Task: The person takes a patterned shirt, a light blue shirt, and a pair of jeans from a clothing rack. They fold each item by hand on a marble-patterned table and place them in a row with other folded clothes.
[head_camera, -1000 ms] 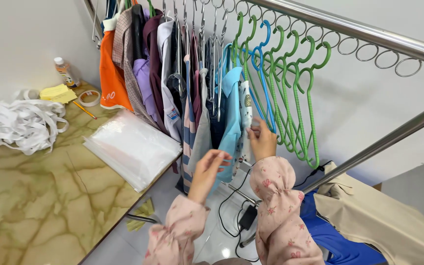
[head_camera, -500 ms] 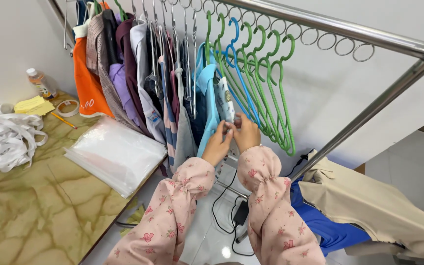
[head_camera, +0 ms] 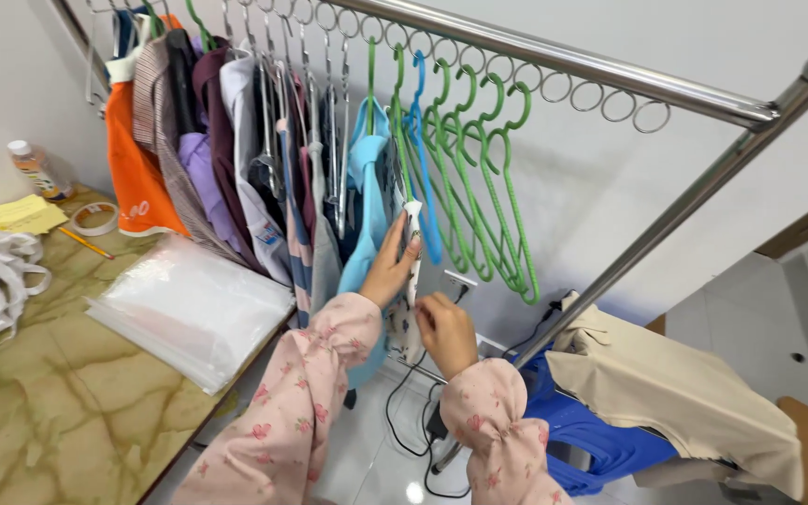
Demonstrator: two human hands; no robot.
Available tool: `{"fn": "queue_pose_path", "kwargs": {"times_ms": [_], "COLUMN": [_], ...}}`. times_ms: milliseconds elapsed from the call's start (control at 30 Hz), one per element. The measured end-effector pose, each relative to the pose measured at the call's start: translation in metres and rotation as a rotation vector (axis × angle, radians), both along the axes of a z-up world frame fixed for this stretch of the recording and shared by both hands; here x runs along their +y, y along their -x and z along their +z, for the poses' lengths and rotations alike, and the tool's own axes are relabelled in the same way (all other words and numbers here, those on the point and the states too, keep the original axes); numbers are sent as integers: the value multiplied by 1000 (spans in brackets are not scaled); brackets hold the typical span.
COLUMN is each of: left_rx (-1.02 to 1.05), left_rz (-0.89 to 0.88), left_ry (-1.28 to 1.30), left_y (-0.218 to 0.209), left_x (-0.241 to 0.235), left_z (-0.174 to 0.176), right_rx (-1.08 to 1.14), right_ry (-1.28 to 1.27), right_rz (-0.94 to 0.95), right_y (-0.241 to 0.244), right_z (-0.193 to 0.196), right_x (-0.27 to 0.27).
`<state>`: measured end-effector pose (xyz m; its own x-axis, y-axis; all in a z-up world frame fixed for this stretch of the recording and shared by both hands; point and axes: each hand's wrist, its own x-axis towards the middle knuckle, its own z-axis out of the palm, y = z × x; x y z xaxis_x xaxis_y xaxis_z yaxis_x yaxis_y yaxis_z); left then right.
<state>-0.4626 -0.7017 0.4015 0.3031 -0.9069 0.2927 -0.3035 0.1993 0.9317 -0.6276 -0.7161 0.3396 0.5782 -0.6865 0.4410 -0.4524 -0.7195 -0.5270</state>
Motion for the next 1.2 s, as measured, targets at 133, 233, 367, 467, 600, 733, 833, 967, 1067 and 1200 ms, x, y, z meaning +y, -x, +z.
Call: {"fn": "queue_pose_path", "kwargs": {"times_ms": [133, 233, 367, 467, 600, 733, 833, 967, 1067, 1200], "left_rx": [-19, -226, -371, -582, -1046, -1215, -995, -241, 51, -6], "left_rz": [-6, 119, 96, 132, 431, 462, 418, 265, 138, -71], "left_ry": [4, 284, 266, 331, 467, 542, 494, 68, -149, -466], "left_y": [-18, -41, -52, -49, -30, -12, 1, 0, 4, 16], "left_x": [-13, -31, -12, 5, 29, 53, 67, 66, 67, 62], "left_z": [-19, -41, -17, -12, -28, -54, -72, -83, -71, -69], "right_rx": [13, 26, 109, 164, 138, 127, 225, 205, 116, 75], "right_ry": [-25, -63, -134, -192, -256, -253, -389, -547, -648, -670], "right_rz": [-12, -1, 82, 139, 176, 192, 226, 156, 131, 103], "right_y": [16, 20, 12, 2, -18, -21, -11, 24, 57, 95], "right_z": [11, 14, 29, 35, 29, 33, 20, 6, -25, -39], "right_x": [10, 10, 11, 8, 16, 26, 16, 10, -17, -32]}}
